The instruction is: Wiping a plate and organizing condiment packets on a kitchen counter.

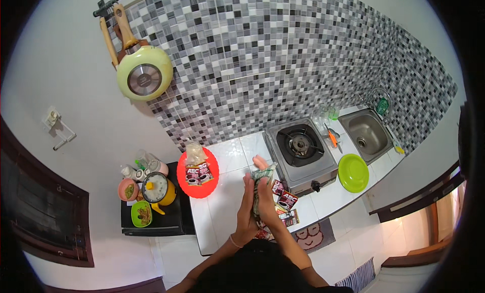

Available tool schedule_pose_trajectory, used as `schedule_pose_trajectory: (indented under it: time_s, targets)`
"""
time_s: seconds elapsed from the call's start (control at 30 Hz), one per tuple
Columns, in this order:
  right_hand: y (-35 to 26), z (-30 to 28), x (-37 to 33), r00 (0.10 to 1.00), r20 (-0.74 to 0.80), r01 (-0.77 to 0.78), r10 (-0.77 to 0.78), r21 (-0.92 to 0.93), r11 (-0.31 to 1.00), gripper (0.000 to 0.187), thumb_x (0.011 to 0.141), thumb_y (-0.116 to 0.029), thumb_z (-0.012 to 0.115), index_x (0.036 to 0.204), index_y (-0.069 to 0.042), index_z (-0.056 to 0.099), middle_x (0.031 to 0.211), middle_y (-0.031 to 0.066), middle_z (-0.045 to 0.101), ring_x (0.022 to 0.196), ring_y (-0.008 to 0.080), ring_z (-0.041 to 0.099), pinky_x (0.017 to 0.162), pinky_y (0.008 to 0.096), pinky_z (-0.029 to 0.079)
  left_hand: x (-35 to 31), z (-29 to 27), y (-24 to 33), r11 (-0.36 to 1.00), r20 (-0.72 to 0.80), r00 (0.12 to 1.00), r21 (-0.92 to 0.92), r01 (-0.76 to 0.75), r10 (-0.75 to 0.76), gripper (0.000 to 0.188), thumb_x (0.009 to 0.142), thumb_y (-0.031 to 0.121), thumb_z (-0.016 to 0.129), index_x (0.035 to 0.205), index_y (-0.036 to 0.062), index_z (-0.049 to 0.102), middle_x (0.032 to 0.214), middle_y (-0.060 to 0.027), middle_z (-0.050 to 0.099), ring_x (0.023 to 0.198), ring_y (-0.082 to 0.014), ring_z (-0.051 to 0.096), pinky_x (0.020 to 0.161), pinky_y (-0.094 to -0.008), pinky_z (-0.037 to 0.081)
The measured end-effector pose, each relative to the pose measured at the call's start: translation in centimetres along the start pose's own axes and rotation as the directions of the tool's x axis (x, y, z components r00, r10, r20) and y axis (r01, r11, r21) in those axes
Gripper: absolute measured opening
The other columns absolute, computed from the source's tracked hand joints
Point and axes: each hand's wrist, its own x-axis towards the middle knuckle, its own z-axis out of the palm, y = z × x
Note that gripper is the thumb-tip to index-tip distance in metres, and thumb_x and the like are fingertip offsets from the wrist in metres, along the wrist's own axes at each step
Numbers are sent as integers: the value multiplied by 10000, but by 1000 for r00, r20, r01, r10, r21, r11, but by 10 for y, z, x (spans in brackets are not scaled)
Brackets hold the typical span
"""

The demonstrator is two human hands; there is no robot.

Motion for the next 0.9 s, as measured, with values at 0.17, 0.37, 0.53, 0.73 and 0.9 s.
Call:
schedule_pose_trajectory:
  time_s: [0.17,0.37,0.53,0.73,0.9]
  targets:
    - [49,1,-52,813,353,-578,463,394,715,678,1107,-495,260,1596,-25,245,1572,126,383,1430,229,385,1210,362,271,7,-11,-7,972,-87,992,223,-75,96,481,1095,167,345,1529,-40,354,1496,-240,491,1411,-380,449,1192,-448,300]
    - [77,2,-90,760,288,-647,582,253,720,533,1115,-377,292,1434,13,466,1319,125,600,1201,199,588,1016,350,487,19,-37,-24,985,115,993,161,-58,40,400,1093,172,365,1433,0,484,1321,-172,613,1310,-317,547,1195,-468,313]
    - [51,-8,-64,814,146,-578,563,300,759,303,1057,-288,574,1163,-9,628,942,26,674,775,95,626,680,255,513,11,-47,-18,985,87,983,78,154,-161,378,1097,222,424,1358,4,588,1462,-180,543,1385,-307,494,1150,-395,375]
    - [69,-13,-62,885,-79,-448,460,133,884,308,971,-272,716,1070,16,665,910,58,717,807,118,645,736,286,527,-17,-73,-52,951,29,950,2,310,-310,403,1017,303,637,1274,-7,651,1161,-142,686,1013,-201,690,878,-314,551]
    - [85,-19,-64,909,-118,-413,401,-115,903,368,934,-314,750,1064,22,673,903,119,730,821,160,671,753,326,532,-29,-82,-52,906,41,919,190,379,-393,402,885,291,806,1141,-6,717,934,-94,739,828,-153,713,749,-294,569]
